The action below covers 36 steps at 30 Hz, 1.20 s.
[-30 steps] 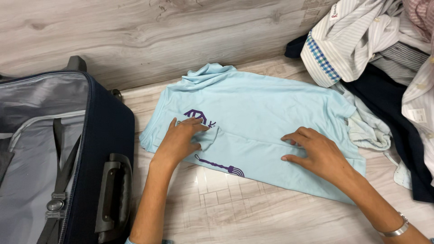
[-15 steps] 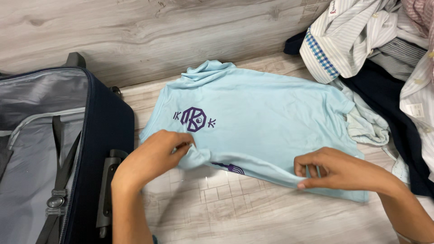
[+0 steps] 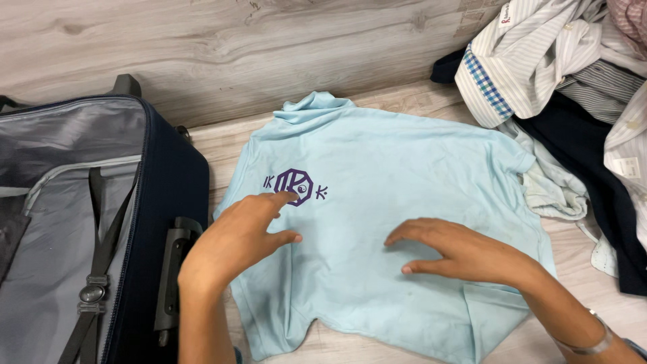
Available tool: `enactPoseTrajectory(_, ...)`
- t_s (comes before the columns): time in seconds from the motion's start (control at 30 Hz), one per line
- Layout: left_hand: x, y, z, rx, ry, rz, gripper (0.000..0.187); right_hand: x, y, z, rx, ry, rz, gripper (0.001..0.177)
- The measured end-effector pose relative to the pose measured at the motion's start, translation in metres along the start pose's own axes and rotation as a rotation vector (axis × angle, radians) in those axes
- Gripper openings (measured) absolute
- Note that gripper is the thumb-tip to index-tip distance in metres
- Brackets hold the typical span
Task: The person takes a shirt out of a suitcase, unfolds it by hand to inspect it, and then places it into a pile of clothes. The person then picks up a blue t-shirt, unfolds it, and places it into the same pile of clothes before closing and zipping the suitcase.
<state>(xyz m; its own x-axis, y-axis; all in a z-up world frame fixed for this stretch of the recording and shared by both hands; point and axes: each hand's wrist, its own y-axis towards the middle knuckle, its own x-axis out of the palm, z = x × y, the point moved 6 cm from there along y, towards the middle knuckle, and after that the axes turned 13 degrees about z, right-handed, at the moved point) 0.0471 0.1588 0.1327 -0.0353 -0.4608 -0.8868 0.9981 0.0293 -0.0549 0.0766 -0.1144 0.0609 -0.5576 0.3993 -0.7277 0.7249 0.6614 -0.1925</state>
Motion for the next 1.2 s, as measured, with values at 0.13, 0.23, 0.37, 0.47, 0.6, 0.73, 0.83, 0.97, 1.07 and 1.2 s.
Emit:
enactPoseTrajectory(0.13, 0.043, 0.019, -0.004, -0.010, 0.079, -0.054, 0.086, -0.007, 0.025, 0.013, -0.091, -0.246, 0.264, 0.083)
enactPoseTrajectory(0.23, 0.085, 0.033, 0.001, 0.058, 0.235, -0.249, 0.131, -0.006, 0.032, 0.046, 0.214, -0.411, 0.177, 0.103)
enactPoseTrajectory(0.37, 0.135, 0.043, 0.020, 0.188, 0.306, -0.342, 0.159, -0.011, 0.015, 0.062, 0.217, -0.356, 0.185, 0.111)
enactPoseTrajectory(0.47, 0.148, 0.056, 0.025, 0.209, 0.263, -0.237, 0.168, -0.012, -0.007, 0.067, 0.245, -0.363, 0.117, 0.114)
enactPoseTrajectory(0.6, 0.139, 0.085, 0.024, 0.257, 0.191, -0.028, 0.169, -0.021, -0.024, 0.067, 0.256, -0.304, 0.057, 0.112)
enactPoseTrajectory(0.73, 0.144, 0.121, 0.027, 0.313, 0.231, 0.070, 0.168, -0.031, -0.016, 0.067, 0.220, -0.250, 0.229, 0.113)
enactPoseTrajectory(0.83, 0.153, 0.156, 0.033, 0.372, 0.345, 0.089, 0.168, -0.021, 0.003, 0.062, 0.196, -0.316, 0.323, 0.131)
enactPoseTrajectory(0.97, 0.164, 0.196, 0.038, 0.426, 0.431, 0.089, 0.165, 0.006, 0.024, 0.052, 0.166, -0.384, 0.258, 0.153)
enactPoseTrajectory(1.07, 0.173, 0.217, 0.035, 0.384, 0.460, 0.027, 0.165, 0.006, 0.035, 0.073, 0.308, -0.495, 0.192, 0.161)
enactPoseTrajectory(1.2, 0.177, 0.225, 0.026, 0.334, 0.455, -0.006, 0.157, -0.041, 0.046, 0.132, 0.433, -0.472, 0.369, 0.160)
